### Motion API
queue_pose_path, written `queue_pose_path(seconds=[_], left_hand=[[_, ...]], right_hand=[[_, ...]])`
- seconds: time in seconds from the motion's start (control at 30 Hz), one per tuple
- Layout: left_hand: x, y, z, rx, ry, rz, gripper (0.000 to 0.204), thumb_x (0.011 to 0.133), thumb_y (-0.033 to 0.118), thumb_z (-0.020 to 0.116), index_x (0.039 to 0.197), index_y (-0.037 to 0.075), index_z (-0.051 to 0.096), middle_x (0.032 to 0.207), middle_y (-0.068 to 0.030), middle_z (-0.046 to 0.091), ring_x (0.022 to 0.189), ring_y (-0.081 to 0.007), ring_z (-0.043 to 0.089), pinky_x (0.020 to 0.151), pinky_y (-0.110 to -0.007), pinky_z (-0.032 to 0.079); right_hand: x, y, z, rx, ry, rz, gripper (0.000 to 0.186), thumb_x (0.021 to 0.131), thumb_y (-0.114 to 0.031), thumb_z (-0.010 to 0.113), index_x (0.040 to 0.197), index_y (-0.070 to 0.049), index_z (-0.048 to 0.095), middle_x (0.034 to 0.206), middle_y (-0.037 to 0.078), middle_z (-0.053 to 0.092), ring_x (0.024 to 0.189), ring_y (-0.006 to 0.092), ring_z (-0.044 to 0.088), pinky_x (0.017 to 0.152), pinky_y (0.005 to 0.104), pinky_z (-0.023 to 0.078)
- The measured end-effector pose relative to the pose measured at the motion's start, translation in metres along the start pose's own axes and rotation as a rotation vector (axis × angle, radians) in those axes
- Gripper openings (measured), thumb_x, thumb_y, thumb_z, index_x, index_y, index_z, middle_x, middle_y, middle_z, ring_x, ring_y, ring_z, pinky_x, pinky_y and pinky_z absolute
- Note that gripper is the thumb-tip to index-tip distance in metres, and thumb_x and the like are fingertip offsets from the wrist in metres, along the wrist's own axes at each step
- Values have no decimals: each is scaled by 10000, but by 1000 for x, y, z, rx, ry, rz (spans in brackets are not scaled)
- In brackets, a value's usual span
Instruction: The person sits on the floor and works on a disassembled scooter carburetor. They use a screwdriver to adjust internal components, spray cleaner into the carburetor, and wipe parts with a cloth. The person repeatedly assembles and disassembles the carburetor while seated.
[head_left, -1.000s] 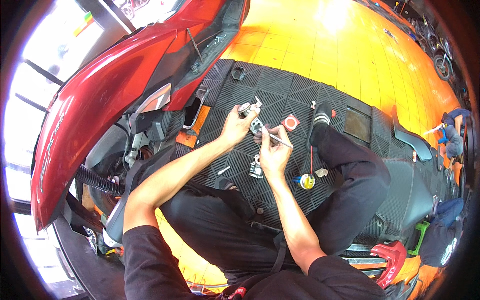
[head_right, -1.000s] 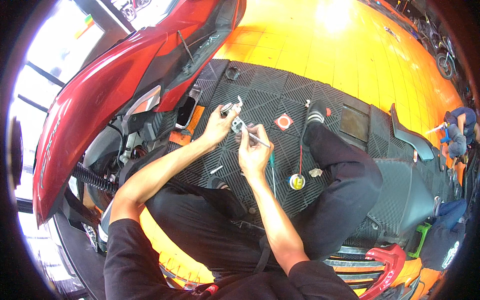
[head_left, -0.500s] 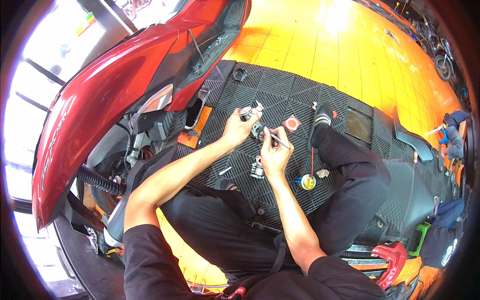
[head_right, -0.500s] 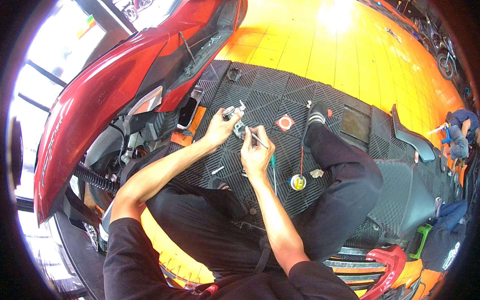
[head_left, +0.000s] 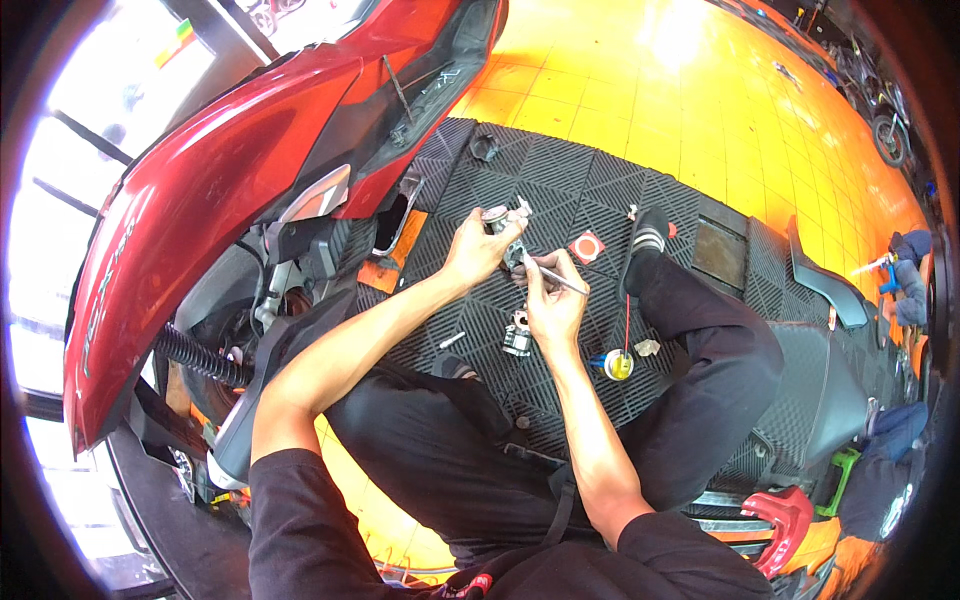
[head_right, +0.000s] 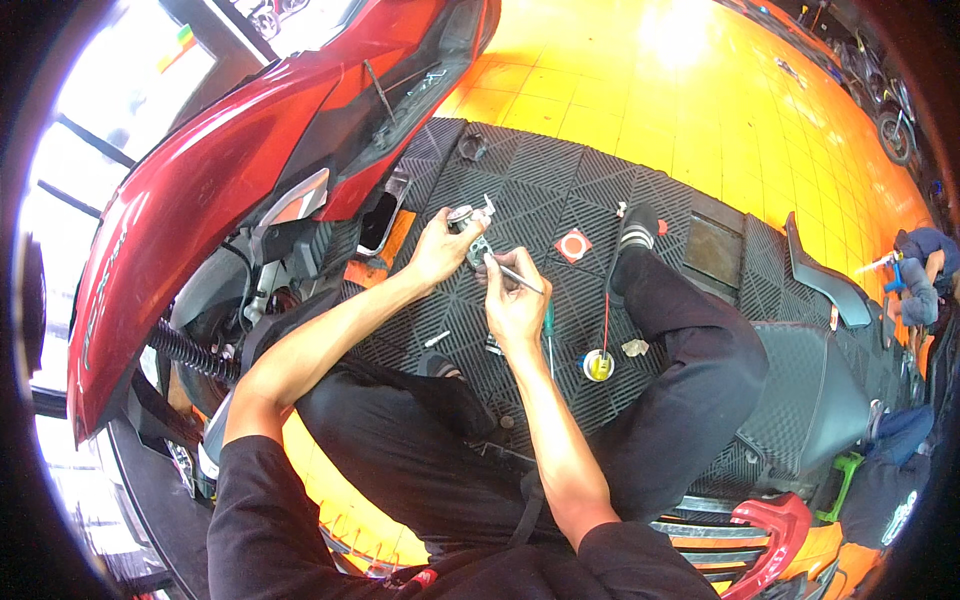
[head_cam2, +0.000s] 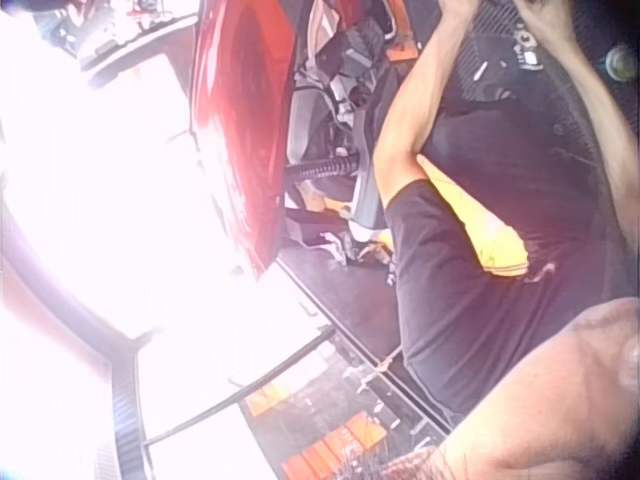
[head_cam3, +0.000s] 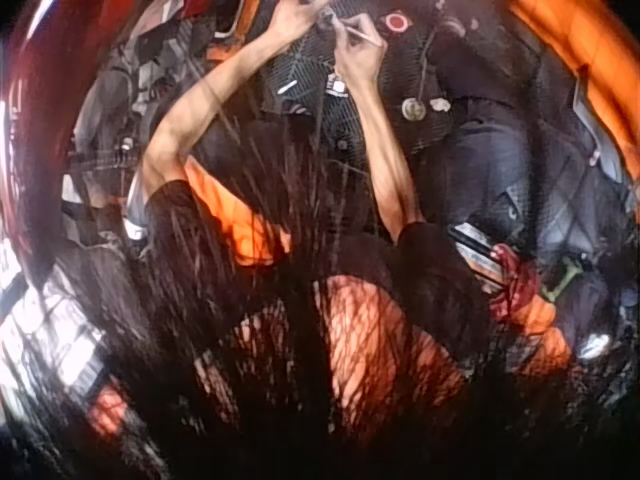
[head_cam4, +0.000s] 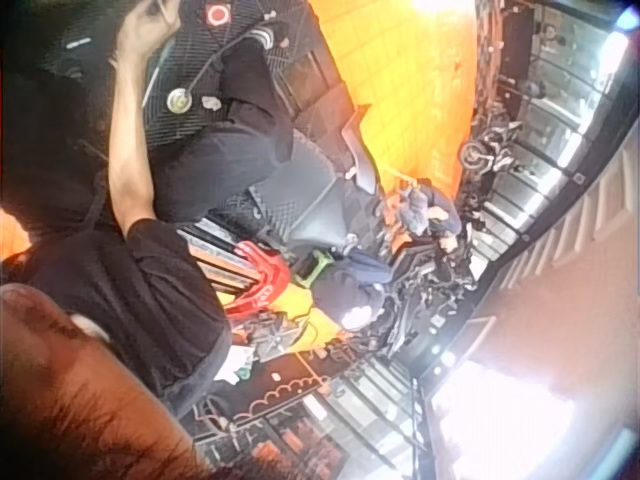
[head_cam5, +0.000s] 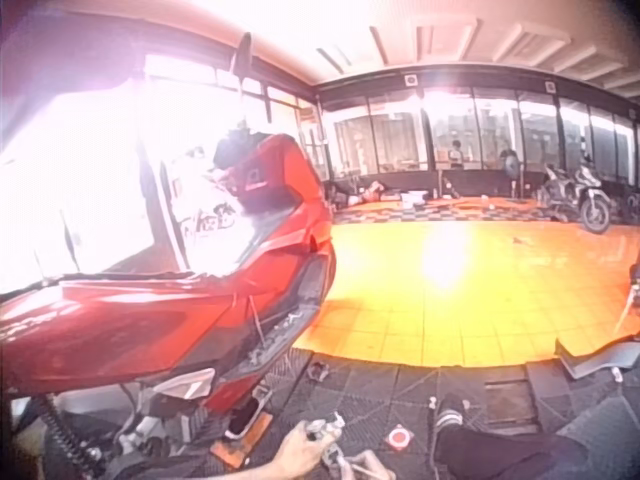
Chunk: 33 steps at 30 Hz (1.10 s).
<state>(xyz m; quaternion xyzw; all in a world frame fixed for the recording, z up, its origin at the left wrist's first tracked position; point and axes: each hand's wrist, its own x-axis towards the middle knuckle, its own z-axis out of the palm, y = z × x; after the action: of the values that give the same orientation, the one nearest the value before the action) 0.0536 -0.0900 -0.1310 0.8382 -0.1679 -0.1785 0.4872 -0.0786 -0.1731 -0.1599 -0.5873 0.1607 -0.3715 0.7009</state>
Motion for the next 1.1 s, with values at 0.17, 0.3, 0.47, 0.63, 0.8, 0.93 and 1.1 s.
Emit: queue_pose_path(seconds=[0.17, 0.3, 0.47, 0.63, 0.8, 0.93, 1.1], left_hand=[[-5, 6, -5, 22, -46, 15, 773, 909, 491, 816, 1274, -149, 582, 1144, -199, 730, 1090, -214, 682, 945, -351, 544], [-1, 3, -8, 38, -53, -13, 806, 890, 512, 829, 1275, -152, 581, 1142, -206, 729, 1091, -216, 682, 947, -355, 545], [1, 2, -4, 43, 6, 14, 926, 875, 548, 829, 1355, -189, 541, 1189, -241, 723, 1144, -240, 686, 978, -366, 546], [-5, 16, -13, 115, -132, -70, 1028, 867, 577, 824, 1419, -221, 485, 1266, -272, 699, 1217, -265, 673, 1018, -371, 533], [3, 1, -7, 83, -28, -15, 858, 880, 539, 827, 1322, -153, 579, 1199, -225, 729, 1142, -244, 698, 985, -372, 544], [7, -10, -6, 108, -45, -2, 745, 898, 504, 826, 1266, -109, 616, 1148, -178, 740, 1082, -208, 698, 953, -367, 551], [3, -4, -4, 11, -52, 2, 751, 893, 505, 832, 1266, -111, 618, 1142, -187, 741, 1079, -210, 704, 944, -361, 555]], right_hand=[[3, 9, -11, -216, -31, -106, 119, 979, 9, 720, 909, 22, 625, 782, 109, 729, 722, 120, 721, 648, 295, 547], [0, 10, -9, -211, -39, -100, 124, 987, 2, 716, 903, 24, 628, 814, 93, 738, 749, 119, 725, 662, 294, 550], [-4, 7, 1, 34, -3, 11, 137, 1003, -17, 707, 908, 25, 619, 773, 81, 719, 731, 93, 699, 641, 283, 539], [-2, 15, -11, -272, -16, -84, 134, 1012, -25, 697, 913, 18, 618, 766, 80, 722, 702, 69, 672, 616, 268, 519], [-7, 10, 4, 93, 8, 2, 141, 1005, -36, 707, 906, 17, 621, 778, 93, 729, 700, 81, 687, 607, 271, 517], [-4, 11, -8, -227, -75, -33, 123, 1030, -6, 686, 941, 25, 606, 838, 78, 731, 771, 94, 702, 715, 250, 575], [-6, 3, -1, 33, -17, 76, 124, 1028, 1, 683, 933, 29, 610, 840, 76, 729, 778, 86, 692, 717, 245, 564]])
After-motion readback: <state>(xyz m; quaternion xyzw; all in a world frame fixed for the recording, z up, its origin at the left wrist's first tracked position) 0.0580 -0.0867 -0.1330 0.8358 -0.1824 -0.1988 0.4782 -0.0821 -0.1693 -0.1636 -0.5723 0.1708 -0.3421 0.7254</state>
